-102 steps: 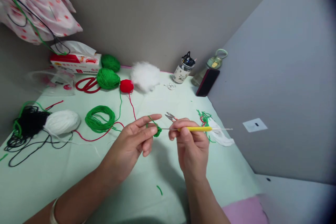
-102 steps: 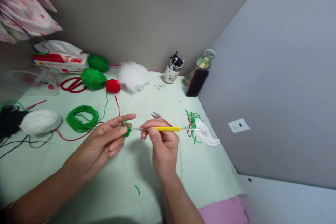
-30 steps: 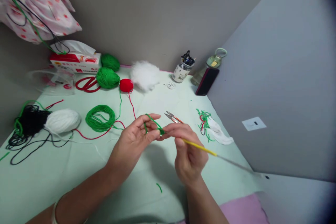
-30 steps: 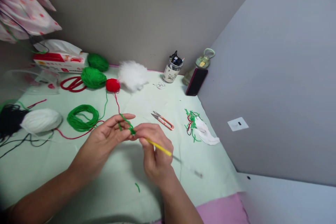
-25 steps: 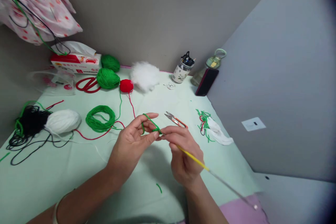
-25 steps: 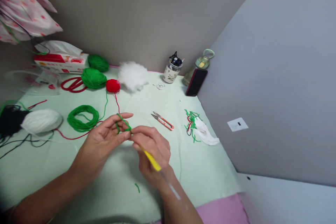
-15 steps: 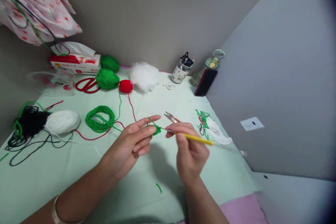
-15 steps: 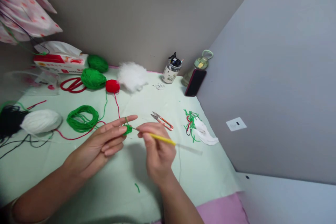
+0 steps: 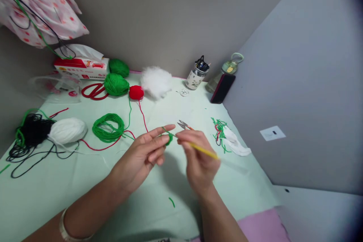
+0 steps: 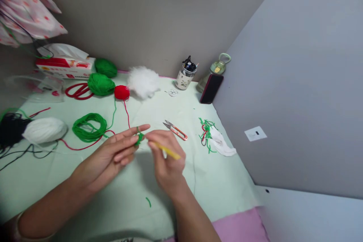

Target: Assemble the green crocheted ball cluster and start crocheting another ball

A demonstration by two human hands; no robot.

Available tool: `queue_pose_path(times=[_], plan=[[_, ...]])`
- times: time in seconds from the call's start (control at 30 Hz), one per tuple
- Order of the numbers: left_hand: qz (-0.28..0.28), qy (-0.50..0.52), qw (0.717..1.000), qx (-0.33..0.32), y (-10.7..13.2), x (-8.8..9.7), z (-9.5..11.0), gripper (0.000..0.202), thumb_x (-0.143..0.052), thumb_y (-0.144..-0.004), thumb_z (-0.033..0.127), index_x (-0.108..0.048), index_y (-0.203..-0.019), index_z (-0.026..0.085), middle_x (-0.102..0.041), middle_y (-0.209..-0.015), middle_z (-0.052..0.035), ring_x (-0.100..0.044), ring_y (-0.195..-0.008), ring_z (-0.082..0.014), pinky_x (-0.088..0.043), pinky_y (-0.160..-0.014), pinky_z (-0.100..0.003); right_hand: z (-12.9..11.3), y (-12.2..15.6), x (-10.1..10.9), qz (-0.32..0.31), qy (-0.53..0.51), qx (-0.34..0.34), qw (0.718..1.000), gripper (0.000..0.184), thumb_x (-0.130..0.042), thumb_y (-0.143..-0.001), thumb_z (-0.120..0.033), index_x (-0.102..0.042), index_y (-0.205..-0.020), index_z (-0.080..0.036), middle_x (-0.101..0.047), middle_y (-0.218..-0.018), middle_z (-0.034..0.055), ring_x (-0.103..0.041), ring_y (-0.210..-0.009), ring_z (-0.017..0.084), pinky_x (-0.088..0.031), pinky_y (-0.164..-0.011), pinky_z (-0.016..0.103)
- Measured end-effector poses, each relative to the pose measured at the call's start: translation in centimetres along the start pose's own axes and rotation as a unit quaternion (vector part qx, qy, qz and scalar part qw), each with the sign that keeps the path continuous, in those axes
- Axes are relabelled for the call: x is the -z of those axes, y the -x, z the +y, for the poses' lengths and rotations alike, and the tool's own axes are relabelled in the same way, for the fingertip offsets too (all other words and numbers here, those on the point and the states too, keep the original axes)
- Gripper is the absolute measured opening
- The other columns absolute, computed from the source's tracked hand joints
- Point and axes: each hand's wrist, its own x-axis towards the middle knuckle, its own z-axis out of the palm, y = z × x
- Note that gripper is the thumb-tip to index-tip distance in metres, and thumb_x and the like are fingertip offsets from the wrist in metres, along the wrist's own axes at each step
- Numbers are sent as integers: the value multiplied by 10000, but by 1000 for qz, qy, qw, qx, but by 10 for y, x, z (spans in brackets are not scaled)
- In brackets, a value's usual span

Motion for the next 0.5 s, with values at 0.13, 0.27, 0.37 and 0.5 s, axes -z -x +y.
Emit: queue_pose_path(times=[0.13,0.27,0.37,0.5], plan=[[-1,-36,998,-51,0,0,3,323,-793,-798,226,-756,-1117,188,-491,-685,63,-331,-479,-13,-471,-529,-163,1,-9,-2,23,-182,-137,973,178,-575,-975,-251,-750,-948,-237,-682,-866,43,-614,-697,147,-526,-662,326],[-14,-80,994,-72,0,0,-3,358,-785,-808,246,-730,-1162,231,-631,-867,20,-543,-609,-62,-564,-689,-246,2,-8,-7,-6,-184,-124,975,154,-622,-949,-230,-772,-955,-265,-720,-921,48,-655,-892,190,-536,-721,326],[-18,-67,996,-60,0,1,-4,328,-772,-826,249,-728,-1150,221,-660,-891,10,-593,-659,-74,-556,-719,-236,4,-6,-8,0,-204,-132,970,175,-607,-960,-216,-772,-975,-271,-724,-955,40,-639,-819,156,-523,-699,303],[-25,-56,997,-53,0,2,-2,269,-748,-854,251,-734,-1120,216,-665,-866,9,-613,-683,-84,-549,-729,-236,4,-9,-5,12,-255,-194,947,139,-626,-953,-292,-747,-928,-228,-716,-905,39,-614,-707,131,-528,-676,293]])
